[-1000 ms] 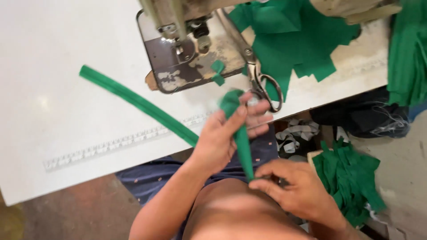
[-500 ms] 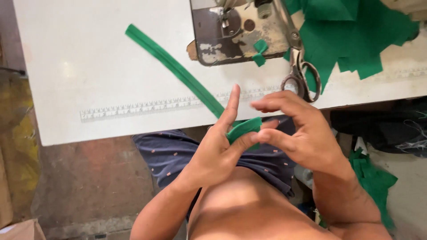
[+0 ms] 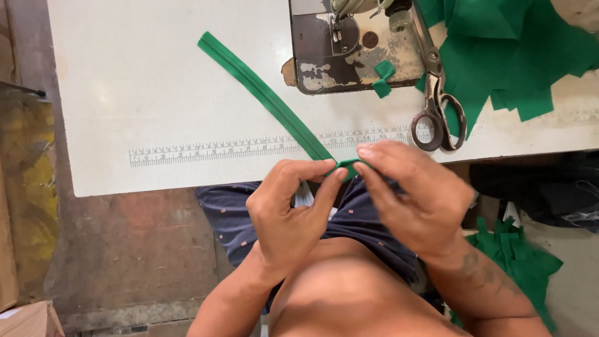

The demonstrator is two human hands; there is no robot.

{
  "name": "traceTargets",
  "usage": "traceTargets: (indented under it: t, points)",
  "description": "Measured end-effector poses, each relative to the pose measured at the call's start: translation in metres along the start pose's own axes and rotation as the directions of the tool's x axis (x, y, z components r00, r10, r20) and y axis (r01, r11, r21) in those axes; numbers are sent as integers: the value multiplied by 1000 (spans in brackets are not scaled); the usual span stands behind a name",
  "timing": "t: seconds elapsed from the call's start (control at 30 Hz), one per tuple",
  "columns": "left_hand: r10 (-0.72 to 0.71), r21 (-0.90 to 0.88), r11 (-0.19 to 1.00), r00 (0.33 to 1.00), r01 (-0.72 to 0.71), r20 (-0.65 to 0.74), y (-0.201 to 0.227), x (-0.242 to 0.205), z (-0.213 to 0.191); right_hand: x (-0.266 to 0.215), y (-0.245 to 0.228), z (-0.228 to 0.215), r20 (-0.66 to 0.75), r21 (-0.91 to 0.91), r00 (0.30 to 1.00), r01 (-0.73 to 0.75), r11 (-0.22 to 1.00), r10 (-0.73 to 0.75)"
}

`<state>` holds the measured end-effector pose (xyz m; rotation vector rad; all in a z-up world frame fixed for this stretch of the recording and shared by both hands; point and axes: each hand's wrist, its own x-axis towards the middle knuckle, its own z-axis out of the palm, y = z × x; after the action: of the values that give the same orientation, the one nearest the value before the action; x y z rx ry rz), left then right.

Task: Sewing green zippers onto fabric strips using an industrial sewing machine and trimming them with scissors.

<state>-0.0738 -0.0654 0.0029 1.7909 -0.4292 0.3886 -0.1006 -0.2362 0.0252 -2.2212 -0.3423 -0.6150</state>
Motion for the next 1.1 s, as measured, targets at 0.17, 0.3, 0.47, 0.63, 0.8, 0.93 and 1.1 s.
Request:
traceTargets:
  t: [0.17,0.3,0.47,0.63,0.8,0.93,1.1]
  points:
    - [-187,-210,957,979,199,75,12,-2,2,-8,-11,14,-121,-65,990,61,996,-69]
    - [-195,-311,918,963,245,184,21,-1,-10,-22,3,13,-88,3,996,32,999,-32]
    - [-122,-209,966,981,152,149,29,13,-26,-21,14,5,18,305,864,-485,820,504]
    - [67,-79,996,957,-46,282,15,34,-43,-12,20,-8,254,508,837,-542,669,485]
    - [224,-104,974,812,-200,539,1,43,-53,-20,46,-11,455,536,772,-636,555,444]
    - [295,-74,946,740,-317,605,4,53,-54,-8,37,-14,574,680,770,-638,363,278]
    - [337,-108,928,680,-357,651,6,60,-47,-13,48,-15,658,578,700,-706,409,277]
